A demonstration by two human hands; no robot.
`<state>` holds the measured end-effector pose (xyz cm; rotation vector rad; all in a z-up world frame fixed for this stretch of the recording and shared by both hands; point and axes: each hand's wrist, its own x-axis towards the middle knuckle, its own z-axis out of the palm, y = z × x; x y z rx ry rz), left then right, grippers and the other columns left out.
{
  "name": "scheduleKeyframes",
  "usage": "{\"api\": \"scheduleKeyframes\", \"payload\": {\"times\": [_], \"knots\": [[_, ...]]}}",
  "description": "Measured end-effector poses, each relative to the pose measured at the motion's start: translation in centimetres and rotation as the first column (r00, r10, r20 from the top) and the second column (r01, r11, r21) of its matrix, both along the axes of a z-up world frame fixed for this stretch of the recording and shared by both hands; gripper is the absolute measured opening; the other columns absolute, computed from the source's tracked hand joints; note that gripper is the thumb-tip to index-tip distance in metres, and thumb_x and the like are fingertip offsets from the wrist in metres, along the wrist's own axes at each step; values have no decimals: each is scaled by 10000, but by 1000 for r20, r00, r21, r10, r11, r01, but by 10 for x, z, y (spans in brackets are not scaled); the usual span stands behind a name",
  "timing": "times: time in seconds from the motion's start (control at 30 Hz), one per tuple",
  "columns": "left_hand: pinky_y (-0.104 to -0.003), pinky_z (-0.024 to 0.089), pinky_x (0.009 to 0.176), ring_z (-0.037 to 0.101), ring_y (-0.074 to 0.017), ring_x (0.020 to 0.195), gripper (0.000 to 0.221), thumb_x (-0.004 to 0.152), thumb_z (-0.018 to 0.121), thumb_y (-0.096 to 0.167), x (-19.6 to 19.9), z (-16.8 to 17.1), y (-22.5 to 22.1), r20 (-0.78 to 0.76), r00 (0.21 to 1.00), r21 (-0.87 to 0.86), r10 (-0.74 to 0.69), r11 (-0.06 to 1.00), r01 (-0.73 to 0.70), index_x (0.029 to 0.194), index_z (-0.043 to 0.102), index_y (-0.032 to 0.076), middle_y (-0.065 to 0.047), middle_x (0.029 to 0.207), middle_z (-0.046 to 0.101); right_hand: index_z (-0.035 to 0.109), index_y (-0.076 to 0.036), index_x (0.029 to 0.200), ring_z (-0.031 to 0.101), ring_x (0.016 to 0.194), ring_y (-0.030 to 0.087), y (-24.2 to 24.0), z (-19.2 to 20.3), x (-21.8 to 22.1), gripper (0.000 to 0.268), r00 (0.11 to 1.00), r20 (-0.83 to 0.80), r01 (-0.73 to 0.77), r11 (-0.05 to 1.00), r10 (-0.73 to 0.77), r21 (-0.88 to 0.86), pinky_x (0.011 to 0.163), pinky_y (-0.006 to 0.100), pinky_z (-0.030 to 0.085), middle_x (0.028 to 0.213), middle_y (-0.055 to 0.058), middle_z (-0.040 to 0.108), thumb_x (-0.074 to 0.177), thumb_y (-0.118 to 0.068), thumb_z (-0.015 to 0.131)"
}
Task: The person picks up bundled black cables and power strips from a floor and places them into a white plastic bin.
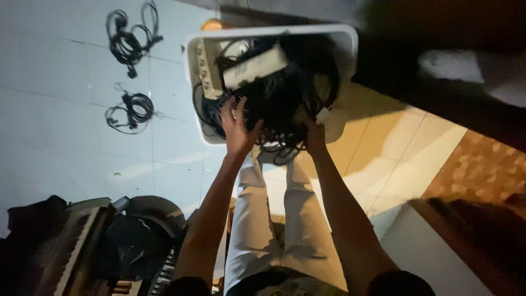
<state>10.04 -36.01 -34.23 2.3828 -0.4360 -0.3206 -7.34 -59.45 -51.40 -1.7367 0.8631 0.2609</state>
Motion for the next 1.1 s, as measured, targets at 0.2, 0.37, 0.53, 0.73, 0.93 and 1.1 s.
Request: {"api": "scheduleKeyframes", "payload": {"times": [0.2, 0.37, 0.53, 0.73, 0.93, 1.1], "knots": [[-600, 307, 1186, 307, -486, 1457, 1093, 717, 959, 374, -41, -52, -11, -85, 995, -94, 51, 994, -59, 1589, 339, 150, -293, 1592, 280, 494, -19, 1261, 524, 803, 273, -33, -59, 5, 515, 998, -59, 14, 970, -29, -244, 740, 472, 452, 897, 103, 590, 863, -177, 781], [-732, 252, 1082, 319, -568, 1384, 961, 683, 899, 527, -101, -97, -35, 68, 938, 39, -339, 941, 337, 1453, 453, 162, -359, 1472, 338, 146, 107, 1556, 409, 913, 230, -67, -74, 40, 936, 822, 8, 566, 818, -570, 98, 810, 401, 406, 1027, 126, 420, 967, -213, 799], [-367, 523, 1076, 737, -239, 1170, 470, 1022, 584, 483, -197, -130, -18, -668, 539, -153, -513, 804, 575, 1352, 628, 151, -87, 1269, 777, 274, 37, 1579, 455, 1221, 293, -65, -28, 42, 785, 899, 113, 438, 854, -424, -282, 1054, 411, 403, 1345, 211, 466, 1018, -265, 733], [-504, 366, 1162, 384, -447, 1433, 974, 901, 761, 476, -223, -194, -13, -711, 703, 8, 18, 1000, -17, 1547, 274, -65, -306, 1563, 370, 383, -15, 1575, 453, 1446, 328, -9, -22, -17, 573, 869, 220, 495, 768, -444, -406, 1202, 422, 385, 1575, 212, 446, 1101, -235, 620], [-502, 203, 1204, 182, -417, 1499, 915, 954, 737, 492, -234, -244, -33, -827, 542, -8, -149, 968, 253, 1573, 269, 7, -246, 1626, 225, 445, -15, 1498, 508, 1200, 468, 63, -23, -73, 524, 952, -79, 224, 852, -295, -473, 942, 526, 459, 1430, 269, 487, 1058, -283, 533], [-436, 359, 1188, 492, -298, 1318, 376, 1073, 612, 229, -261, -241, -45, -833, 67, -371, -549, 464, -804, 1350, 546, -16, -166, 1409, 530, 481, 10, 1431, 507, 1192, 453, 55, 19, -38, 644, 785, -619, -271, 877, -37, -397, 933, 609, 460, 1321, 253, 501, 1061, -517, 490]]}}
